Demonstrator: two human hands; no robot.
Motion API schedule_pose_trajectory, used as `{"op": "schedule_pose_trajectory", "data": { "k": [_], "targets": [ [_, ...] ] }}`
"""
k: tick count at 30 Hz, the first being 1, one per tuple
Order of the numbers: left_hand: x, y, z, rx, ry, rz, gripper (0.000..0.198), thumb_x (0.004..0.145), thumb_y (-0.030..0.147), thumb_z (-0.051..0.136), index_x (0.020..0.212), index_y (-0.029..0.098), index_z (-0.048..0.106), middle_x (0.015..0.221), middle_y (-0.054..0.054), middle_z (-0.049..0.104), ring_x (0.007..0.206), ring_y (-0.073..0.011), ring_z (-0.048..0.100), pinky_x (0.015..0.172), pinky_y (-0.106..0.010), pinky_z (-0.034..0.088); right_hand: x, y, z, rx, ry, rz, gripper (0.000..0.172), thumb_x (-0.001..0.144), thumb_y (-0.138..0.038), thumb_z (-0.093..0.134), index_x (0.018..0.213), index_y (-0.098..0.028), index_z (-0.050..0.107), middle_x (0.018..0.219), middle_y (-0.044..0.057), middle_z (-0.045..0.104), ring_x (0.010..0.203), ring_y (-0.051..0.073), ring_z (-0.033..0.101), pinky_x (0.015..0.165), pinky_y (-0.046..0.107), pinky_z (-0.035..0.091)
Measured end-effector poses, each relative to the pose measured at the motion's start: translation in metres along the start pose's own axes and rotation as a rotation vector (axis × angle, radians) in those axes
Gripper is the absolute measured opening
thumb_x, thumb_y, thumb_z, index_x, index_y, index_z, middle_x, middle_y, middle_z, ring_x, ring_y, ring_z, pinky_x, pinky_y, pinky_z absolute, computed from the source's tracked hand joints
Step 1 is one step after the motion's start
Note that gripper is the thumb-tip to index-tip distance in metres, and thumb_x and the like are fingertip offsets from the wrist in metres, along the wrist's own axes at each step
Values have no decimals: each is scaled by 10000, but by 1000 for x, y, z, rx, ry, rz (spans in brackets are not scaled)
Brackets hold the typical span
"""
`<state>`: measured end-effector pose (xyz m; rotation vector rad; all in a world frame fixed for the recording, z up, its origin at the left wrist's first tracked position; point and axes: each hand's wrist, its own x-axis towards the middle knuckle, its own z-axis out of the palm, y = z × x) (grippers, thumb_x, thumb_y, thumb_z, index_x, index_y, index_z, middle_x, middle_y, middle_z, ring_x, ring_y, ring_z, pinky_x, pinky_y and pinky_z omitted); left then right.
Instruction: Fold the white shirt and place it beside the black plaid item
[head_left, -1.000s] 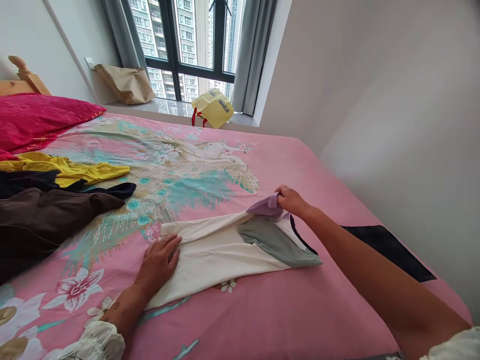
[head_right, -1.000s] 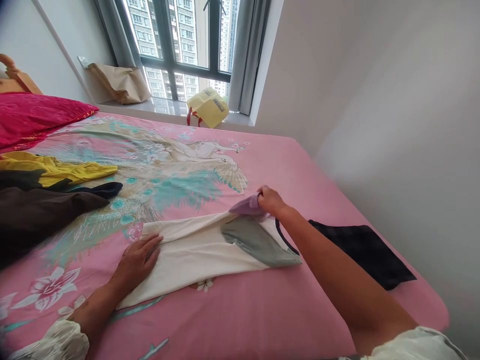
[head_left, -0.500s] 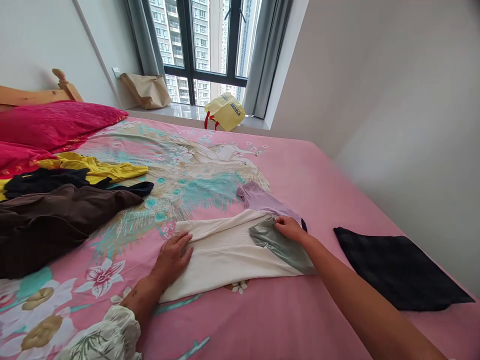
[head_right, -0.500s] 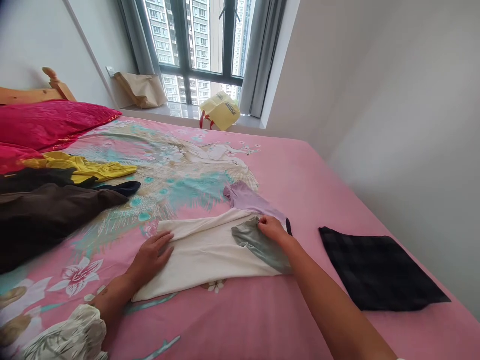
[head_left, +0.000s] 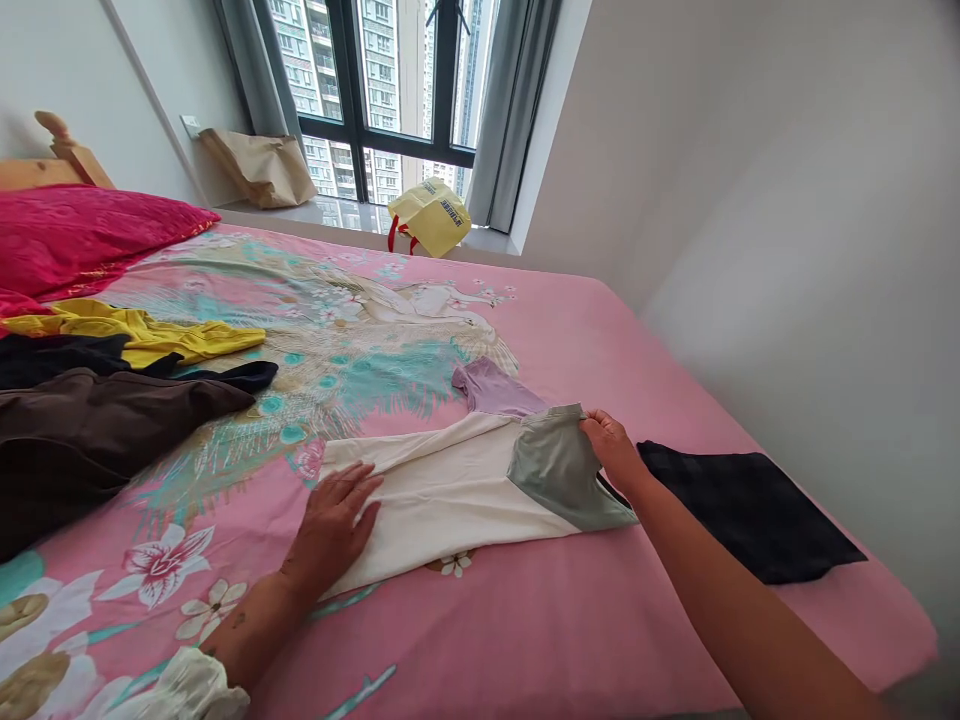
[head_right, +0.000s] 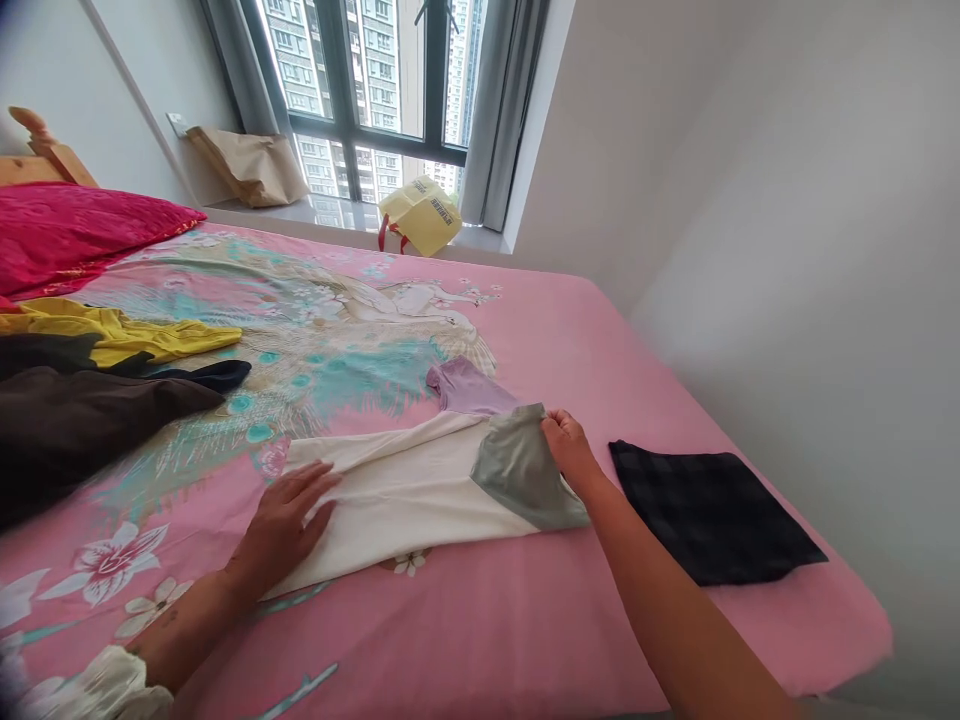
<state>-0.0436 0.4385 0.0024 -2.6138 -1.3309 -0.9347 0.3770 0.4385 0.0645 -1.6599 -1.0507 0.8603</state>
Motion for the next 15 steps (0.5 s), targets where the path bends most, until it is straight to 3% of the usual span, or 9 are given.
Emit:
{"op": "schedule_pose_trajectory", "data": {
  "k": [2,4,6,8,10,12,14,15],
  "targets": [
    [12,43,-7,-146,-97,176,299,868,177,456,1144,208,567,1201,-87,618,1173,-203,520,1002,-388,400,-5,-7,-4,62,20,-13,206,709,-382,528,781,-199,466,582,-65,409,499,85,336,456,210,266],
    [27,90,-7,-288,-266,338,319,883,155,407,1161,208,553,1219,-71,615,1183,-171,514,1011,-351,394,-13,-15,-5,100,12,-31,212,717,-382,553,774,-201,459,574,-70,388,491,79,318,452,207,252],
    [43,130,4,-363,-420,401,338,898,185,374,1191,219,538,1274,-66,584,1229,-186,479,1036,-395,371,-24,-24,-1,106,-14,-75,230,738,-399,560,779,-205,444,572,-76,372,485,75,308,455,205,253],
    [57,157,25,-360,-496,374,361,899,244,385,1236,228,512,1338,-85,531,1269,-237,439,1051,-493,332,-41,-32,6,73,-58,-159,236,770,-419,541,798,-210,435,573,-78,376,477,75,311,459,206,268],
    [64,169,51,-312,-478,300,400,871,299,441,1258,221,504,1351,-115,511,1270,-294,428,1044,-577,290,-63,-34,14,-67,-183,-286,197,800,-397,523,837,-213,466,622,-58,462,519,90,399,508,219,340],
    [65,170,73,-282,-415,236,354,843,309,473,1169,226,582,1237,-105,598,1190,-300,495,1031,-560,309,-86,-27,19,-290,-363,-458,137,796,-319,545,887,-220,524,787,-15,594,706,131,545,703,281,437],
    [59,166,86,-281,-370,207,275,850,308,450,1023,248,656,1074,-68,674,1081,-269,560,1015,-495,347,-105,-10,17,-481,-461,-606,147,773,-209,552,918,-231,560,1005,11,642,976,179,574,960,391,365],
    [55,163,87,-283,-360,204,268,859,316,437,974,252,670,1030,-59,686,1055,-260,570,1013,-476,350,-111,2,13,-537,-441,-647,177,765,-159,531,923,-231,563,1068,17,640,1061,193,555,1028,433,298]
  ]
}}
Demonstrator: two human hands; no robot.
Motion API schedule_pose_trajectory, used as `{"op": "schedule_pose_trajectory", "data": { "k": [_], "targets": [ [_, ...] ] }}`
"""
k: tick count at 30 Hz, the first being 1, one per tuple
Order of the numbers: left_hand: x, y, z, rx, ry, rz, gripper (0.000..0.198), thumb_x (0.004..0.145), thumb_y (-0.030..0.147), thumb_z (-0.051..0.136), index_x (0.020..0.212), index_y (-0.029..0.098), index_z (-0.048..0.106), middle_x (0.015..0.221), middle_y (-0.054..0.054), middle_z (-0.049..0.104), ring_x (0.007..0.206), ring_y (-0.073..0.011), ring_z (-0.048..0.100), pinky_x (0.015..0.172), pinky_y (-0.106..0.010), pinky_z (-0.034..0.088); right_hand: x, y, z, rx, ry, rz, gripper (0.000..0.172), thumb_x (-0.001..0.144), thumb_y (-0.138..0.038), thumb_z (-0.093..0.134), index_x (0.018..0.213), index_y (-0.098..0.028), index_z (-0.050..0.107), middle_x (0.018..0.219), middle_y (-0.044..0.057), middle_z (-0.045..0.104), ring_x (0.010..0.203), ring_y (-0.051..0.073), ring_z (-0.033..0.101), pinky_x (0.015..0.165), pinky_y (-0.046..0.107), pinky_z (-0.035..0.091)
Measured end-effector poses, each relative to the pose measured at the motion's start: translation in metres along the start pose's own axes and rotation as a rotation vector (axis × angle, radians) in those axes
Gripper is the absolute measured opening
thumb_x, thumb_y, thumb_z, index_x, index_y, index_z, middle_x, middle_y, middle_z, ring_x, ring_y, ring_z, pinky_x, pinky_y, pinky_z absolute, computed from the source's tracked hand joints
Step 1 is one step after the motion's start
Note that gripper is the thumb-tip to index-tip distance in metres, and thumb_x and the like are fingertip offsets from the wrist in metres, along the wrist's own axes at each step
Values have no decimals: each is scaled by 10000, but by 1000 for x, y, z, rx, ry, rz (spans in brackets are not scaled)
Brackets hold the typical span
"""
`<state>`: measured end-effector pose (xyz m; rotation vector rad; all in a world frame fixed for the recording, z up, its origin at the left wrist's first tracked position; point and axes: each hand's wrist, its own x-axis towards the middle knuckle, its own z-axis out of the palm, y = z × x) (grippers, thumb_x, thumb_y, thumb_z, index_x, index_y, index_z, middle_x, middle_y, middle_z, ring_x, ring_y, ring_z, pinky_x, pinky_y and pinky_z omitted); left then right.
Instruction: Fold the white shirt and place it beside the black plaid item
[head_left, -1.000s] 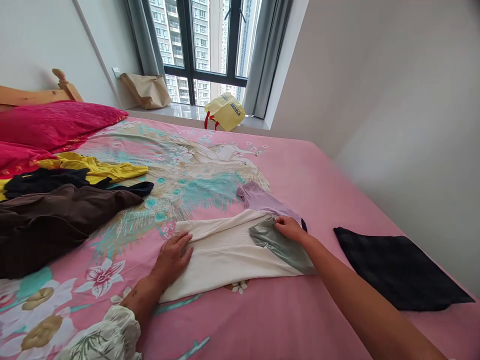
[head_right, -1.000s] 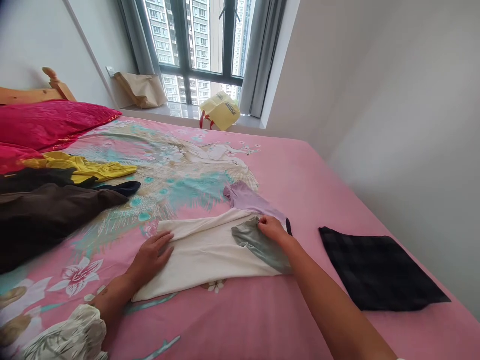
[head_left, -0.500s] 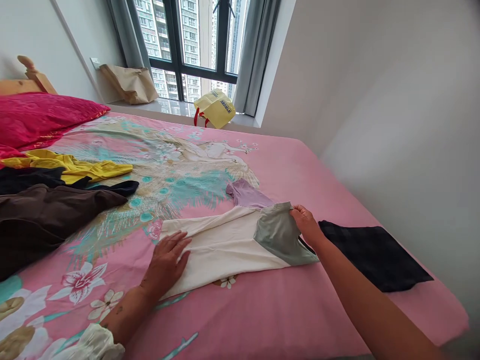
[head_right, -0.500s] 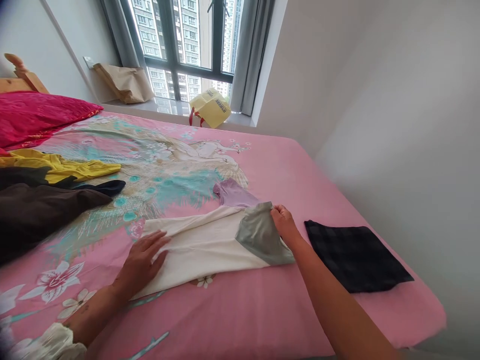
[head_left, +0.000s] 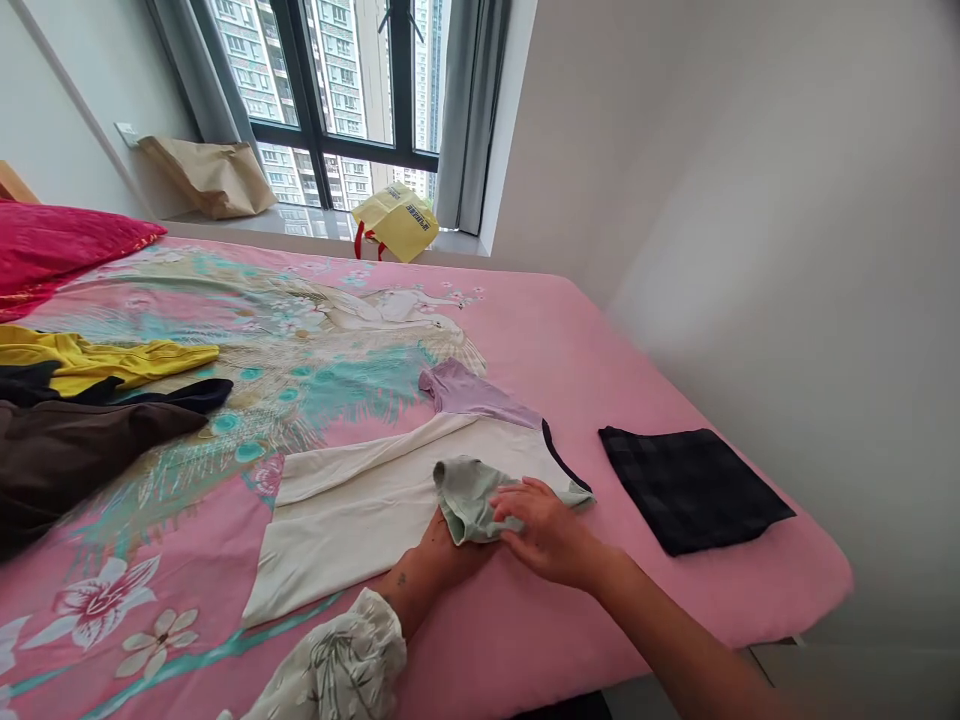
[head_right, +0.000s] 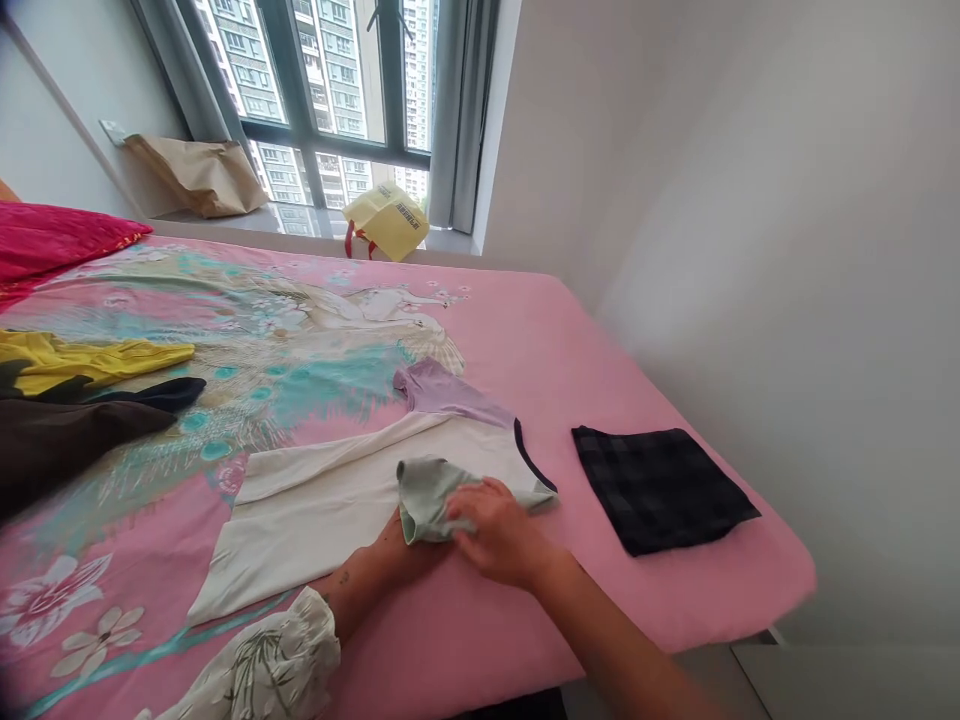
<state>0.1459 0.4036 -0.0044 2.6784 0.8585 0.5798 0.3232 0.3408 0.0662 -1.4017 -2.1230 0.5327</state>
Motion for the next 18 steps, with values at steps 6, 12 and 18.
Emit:
{"op": "schedule_pose_trajectory", "data": {
  "k": [6,12,18],
  "targets": [
    [-30,-2,-34,-43,-25,-118,275,756,279,524,1001,246,643,1100,-73,630,1144,-276,480,1049,-502,252,-52,65,1,-244,280,189,381,698,-49,420,1014,-204,566,1137,78,613,1161,226,502,1036,484,304],
    [-14,-12,-62,-701,-66,-797,289,766,453,451,727,204,593,701,-17,604,657,-191,563,553,-273,387,-69,87,-10,-318,263,208,527,630,-48,429,1116,-197,565,1234,95,551,1213,245,449,1050,462,320],
    [28,-15,-69,-1024,-62,-1060,386,461,417,789,672,145,615,504,15,538,441,-119,457,433,-229,260,-66,96,-6,-273,298,216,381,743,-140,492,1110,-199,575,1191,100,570,1177,245,468,1022,467,356]
  ]
}}
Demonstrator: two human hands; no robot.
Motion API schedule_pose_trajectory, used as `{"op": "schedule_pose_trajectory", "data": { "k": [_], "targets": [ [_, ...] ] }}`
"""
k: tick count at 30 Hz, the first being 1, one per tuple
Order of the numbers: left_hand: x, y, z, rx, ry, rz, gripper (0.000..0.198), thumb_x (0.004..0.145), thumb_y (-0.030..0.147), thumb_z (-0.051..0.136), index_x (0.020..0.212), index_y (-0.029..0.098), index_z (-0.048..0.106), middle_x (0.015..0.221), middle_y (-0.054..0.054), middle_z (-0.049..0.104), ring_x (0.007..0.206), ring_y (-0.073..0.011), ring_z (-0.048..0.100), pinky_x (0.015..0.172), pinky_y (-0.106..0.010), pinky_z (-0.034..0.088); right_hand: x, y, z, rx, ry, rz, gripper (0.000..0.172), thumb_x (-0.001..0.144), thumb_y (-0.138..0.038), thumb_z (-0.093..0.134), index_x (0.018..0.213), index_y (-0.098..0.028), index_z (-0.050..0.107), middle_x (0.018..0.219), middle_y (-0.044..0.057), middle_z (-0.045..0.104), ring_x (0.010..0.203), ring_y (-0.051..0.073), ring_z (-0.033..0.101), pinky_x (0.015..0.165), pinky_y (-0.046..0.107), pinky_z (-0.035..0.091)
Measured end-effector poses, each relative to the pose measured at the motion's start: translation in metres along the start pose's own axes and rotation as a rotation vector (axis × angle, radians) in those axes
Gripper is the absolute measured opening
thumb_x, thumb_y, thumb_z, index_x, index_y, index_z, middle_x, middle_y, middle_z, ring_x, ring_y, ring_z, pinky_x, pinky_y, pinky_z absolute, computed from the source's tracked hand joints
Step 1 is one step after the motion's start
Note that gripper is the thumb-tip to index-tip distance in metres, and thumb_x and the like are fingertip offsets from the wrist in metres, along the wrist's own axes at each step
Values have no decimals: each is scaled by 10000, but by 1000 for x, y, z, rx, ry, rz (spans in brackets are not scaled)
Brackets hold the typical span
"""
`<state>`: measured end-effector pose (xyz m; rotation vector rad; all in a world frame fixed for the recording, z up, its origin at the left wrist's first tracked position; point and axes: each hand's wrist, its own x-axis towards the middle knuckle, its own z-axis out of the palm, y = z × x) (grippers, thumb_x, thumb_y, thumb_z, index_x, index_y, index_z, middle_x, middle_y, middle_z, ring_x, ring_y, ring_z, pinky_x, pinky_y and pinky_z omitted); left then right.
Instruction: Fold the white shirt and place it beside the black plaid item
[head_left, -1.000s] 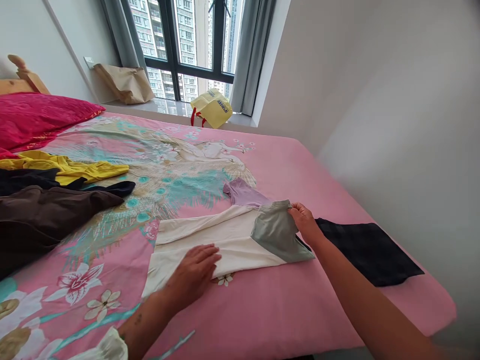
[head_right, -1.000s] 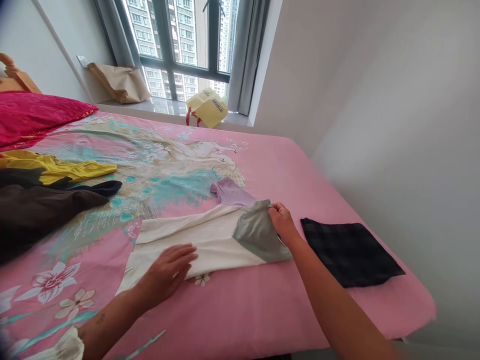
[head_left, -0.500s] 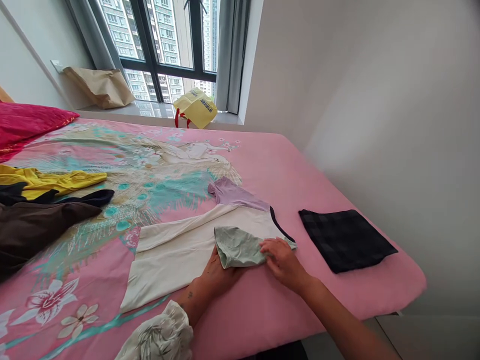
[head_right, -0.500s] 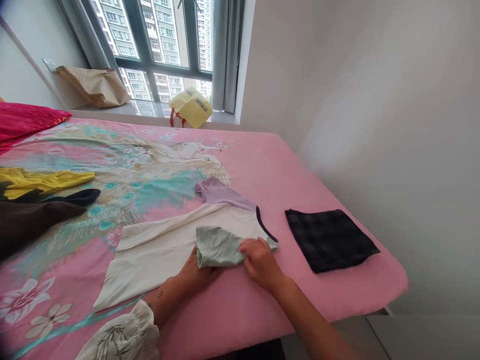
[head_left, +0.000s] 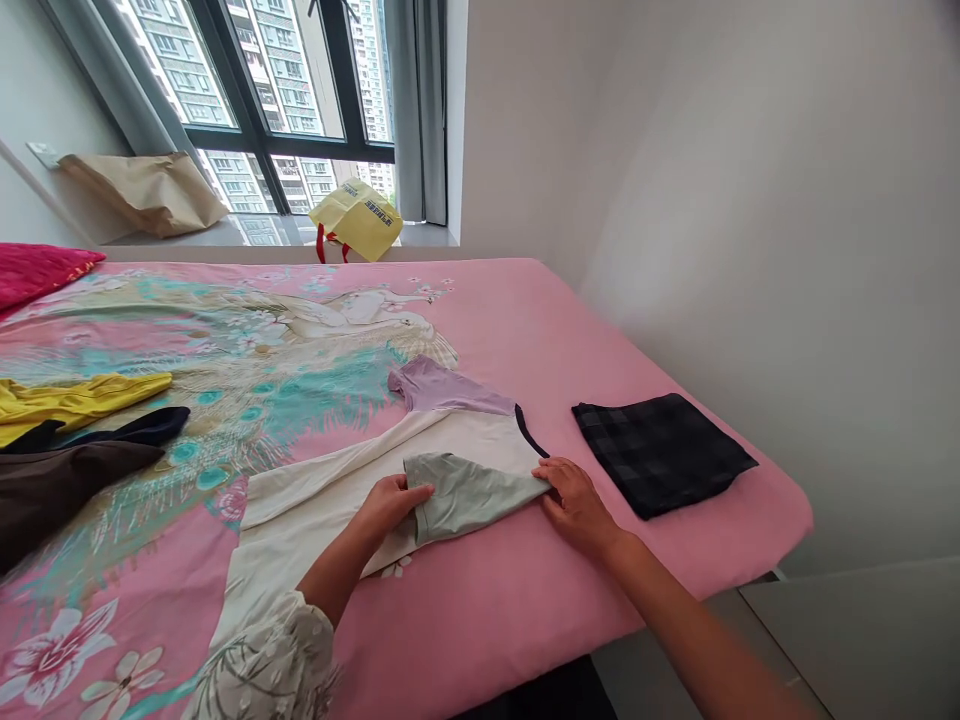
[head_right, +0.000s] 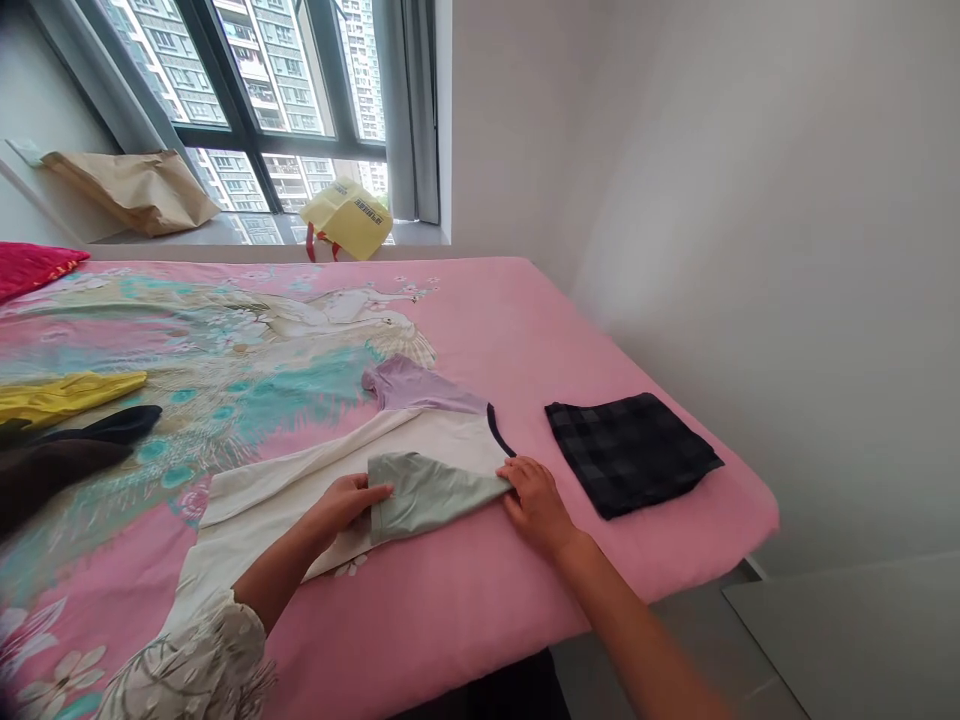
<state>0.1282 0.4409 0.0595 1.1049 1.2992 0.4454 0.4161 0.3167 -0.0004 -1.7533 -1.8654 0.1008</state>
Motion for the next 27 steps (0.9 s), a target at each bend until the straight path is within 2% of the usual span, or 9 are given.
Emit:
{"op": "schedule_pose_trajectory", "data": {
  "k": [2,5,7,11,15,18,22,24,27],
  "targets": [
    [3,7,6,-45,-20,34,365,461,380,788,683,141,625,566,-5,586,518,-137,514,476,-233,332,1,4,2,21,23,21,351,752,-106,459,1062,-197,596,1158,96,583,1155,230,481,1010,453,375],
    [5,12,13,-144,1,122,389,539,438,737,795,162,639,761,-18,648,698,-144,573,595,-228,422,0,10,3,41,62,21,378,761,-85,444,1092,-193,589,1140,93,586,1136,221,488,1009,447,380],
    [6,12,17,-179,-6,118,418,550,459,733,829,162,639,803,-35,658,752,-162,590,629,-245,452,-1,12,4,33,85,20,369,788,-93,443,1108,-197,594,1139,89,584,1127,216,488,1004,437,385],
    [7,7,20,-124,-59,-25,477,476,415,796,835,150,628,713,-42,655,671,-181,609,586,-280,477,-3,17,6,-48,123,42,319,840,-129,440,1071,-208,644,1124,93,586,1110,226,487,969,424,409],
    [8,2,15,-60,-3,2,472,503,410,779,886,197,602,629,35,605,537,-119,552,512,-244,451,-5,23,7,-106,156,68,322,857,-137,433,1067,-221,661,1114,88,596,1109,229,490,969,420,406],
    [8,0,9,11,-8,-16,468,478,397,794,847,185,599,556,41,567,486,-134,536,468,-263,446,-7,22,4,-126,145,91,345,845,-125,430,1079,-231,660,1119,88,600,1107,234,497,972,430,399],
    [11,-3,6,38,-60,-36,480,516,458,765,867,173,605,617,2,613,524,-153,575,499,-281,472,-6,4,-3,-131,182,129,427,796,-77,406,1140,-202,625,1187,104,578,1174,253,466,1031,481,329],
    [14,-5,7,44,-61,-36,477,511,414,765,886,174,592,625,8,608,525,-149,575,496,-273,468,-1,-15,-6,-95,189,87,436,816,-92,388,1188,-195,591,1245,93,557,1236,248,425,1079,499,261],
    [15,-6,10,85,-13,-14,468,475,298,770,879,184,564,553,58,534,468,-130,524,431,-239,410,13,-52,-4,-3,114,-5,381,874,-155,380,1199,-200,575,1269,68,559,1274,224,401,1110,482,227]
  ]
}}
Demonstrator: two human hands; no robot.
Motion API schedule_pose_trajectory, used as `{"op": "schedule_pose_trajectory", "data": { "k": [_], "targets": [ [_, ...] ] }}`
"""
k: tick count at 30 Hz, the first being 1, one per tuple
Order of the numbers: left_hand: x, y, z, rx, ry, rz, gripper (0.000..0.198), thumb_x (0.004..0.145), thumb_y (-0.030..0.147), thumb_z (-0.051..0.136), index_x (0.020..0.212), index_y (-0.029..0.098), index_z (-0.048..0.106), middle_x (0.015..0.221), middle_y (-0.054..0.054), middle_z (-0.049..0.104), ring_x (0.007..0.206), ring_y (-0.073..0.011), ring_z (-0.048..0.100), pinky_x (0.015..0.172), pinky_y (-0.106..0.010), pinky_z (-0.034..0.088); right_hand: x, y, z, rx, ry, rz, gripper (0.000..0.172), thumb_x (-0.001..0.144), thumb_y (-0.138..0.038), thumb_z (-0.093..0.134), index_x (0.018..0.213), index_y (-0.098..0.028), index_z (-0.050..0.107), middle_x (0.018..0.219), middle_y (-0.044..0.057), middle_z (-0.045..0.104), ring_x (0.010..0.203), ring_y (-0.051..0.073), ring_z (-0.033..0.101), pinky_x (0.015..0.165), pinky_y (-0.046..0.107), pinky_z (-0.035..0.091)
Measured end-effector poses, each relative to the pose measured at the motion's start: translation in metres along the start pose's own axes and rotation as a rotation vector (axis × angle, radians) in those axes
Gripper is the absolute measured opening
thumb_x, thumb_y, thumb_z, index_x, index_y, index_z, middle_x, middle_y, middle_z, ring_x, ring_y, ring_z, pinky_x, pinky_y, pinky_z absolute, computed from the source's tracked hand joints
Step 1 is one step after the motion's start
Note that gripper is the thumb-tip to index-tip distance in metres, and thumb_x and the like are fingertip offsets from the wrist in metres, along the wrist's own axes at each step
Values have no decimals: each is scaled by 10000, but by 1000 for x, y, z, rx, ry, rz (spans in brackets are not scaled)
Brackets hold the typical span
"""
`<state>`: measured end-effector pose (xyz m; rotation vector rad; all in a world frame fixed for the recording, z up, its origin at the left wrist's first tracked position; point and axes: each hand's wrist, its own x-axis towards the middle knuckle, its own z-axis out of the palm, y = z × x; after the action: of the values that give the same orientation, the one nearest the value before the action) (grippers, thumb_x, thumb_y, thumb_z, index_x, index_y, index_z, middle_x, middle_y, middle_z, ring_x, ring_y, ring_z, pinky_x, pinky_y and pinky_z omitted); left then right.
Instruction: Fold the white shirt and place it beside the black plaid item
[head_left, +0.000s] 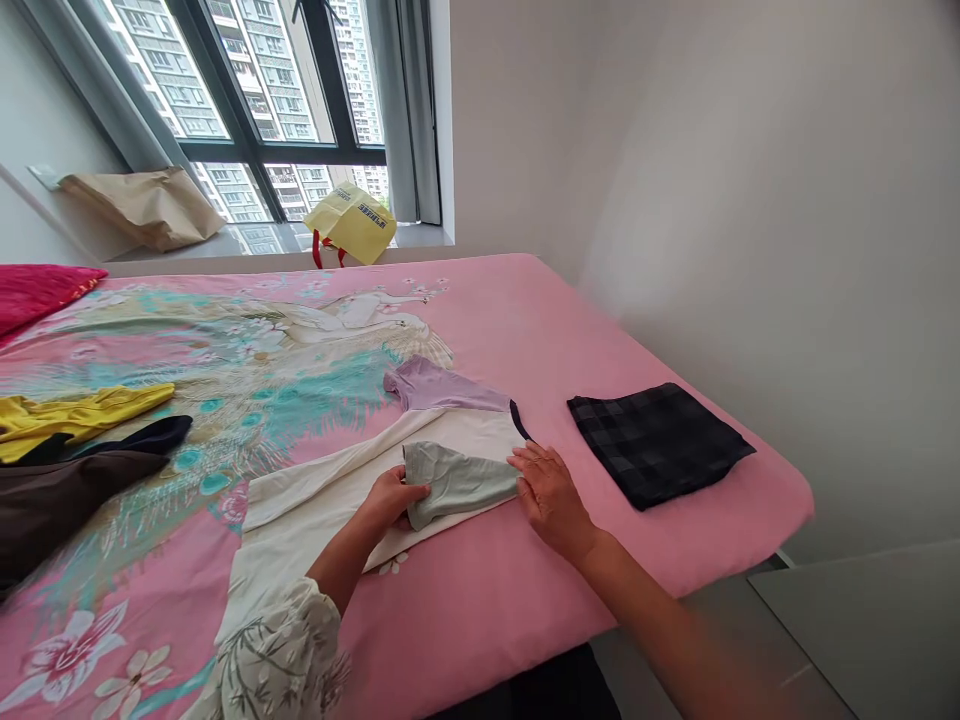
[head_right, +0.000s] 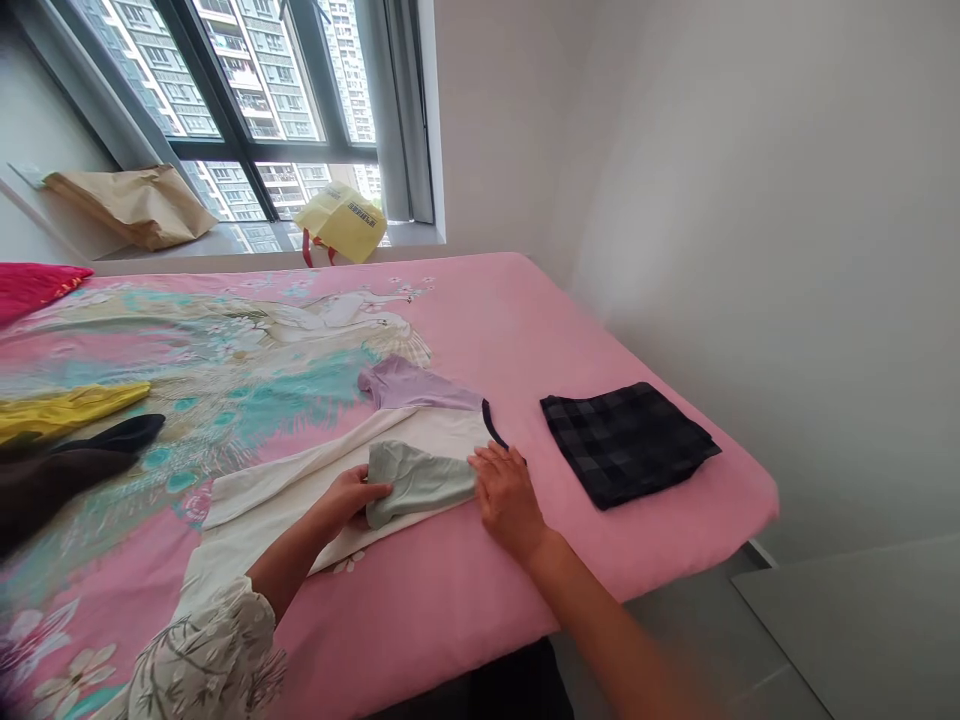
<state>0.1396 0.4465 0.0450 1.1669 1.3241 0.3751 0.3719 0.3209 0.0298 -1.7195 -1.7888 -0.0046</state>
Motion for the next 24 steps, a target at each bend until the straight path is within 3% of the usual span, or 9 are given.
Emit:
{"op": "schedule_pose_trajectory", "data": {
  "k": [3,7,10,12,16,20,22,24],
  "targets": [
    [-6,-1,1,37,17,35,468,480,251,762,894,184,556,520,76,486,445,-113,479,402,-213,354,15,-31,16,86,-97,-47,351,880,-174,393,1169,-198,590,1263,66,569,1274,224,410,1104,473,258],
    [-20,-2,-3,-1,-81,80,628,525,274,758,1099,201,515,671,35,563,597,-131,546,493,-223,423,25,-46,49,127,-218,-65,391,871,-175,402,1234,-192,544,1316,75,528,1305,233,375,1099,481,274],
    [-24,-5,-5,-40,-156,85,931,550,221,721,1366,222,274,702,38,563,584,-120,525,504,-227,418,23,-41,67,156,-311,-10,402,868,-187,404,1249,-178,530,1352,86,494,1312,231,368,1108,487,261],
    [-23,-10,-5,-22,-134,140,1018,566,158,657,1433,222,128,690,50,550,549,-107,498,490,-216,383,20,-35,72,191,-327,13,408,867,-185,393,1252,-184,527,1371,78,476,1324,223,353,1117,489,243],
    [-21,-28,-10,265,47,440,888,591,70,520,1421,225,246,853,3,584,659,-106,532,652,-249,444,15,-28,70,222,-349,-14,429,852,-179,402,1266,-181,513,1392,82,450,1342,216,323,1125,484,227],
    [-23,-43,-21,551,248,626,691,603,53,469,1282,181,454,1030,-67,587,902,-178,568,839,-340,478,23,-33,64,213,-339,-25,417,811,-143,445,1211,-171,557,1359,97,483,1312,224,370,1114,472,259],
    [-22,-42,-24,595,347,726,517,685,82,449,1185,186,530,1097,-85,591,1036,-206,549,915,-377,458,32,-40,63,230,-275,-39,363,833,-145,422,1154,-177,590,1306,91,531,1279,206,412,1100,436,298],
    [-20,-38,-20,655,371,855,404,798,136,402,1166,208,553,1198,-88,579,1166,-209,498,1001,-398,400,41,-49,66,212,-214,-66,366,865,-162,387,1181,-177,573,1316,86,523,1300,199,381,1106,430,287]
  ]
}}
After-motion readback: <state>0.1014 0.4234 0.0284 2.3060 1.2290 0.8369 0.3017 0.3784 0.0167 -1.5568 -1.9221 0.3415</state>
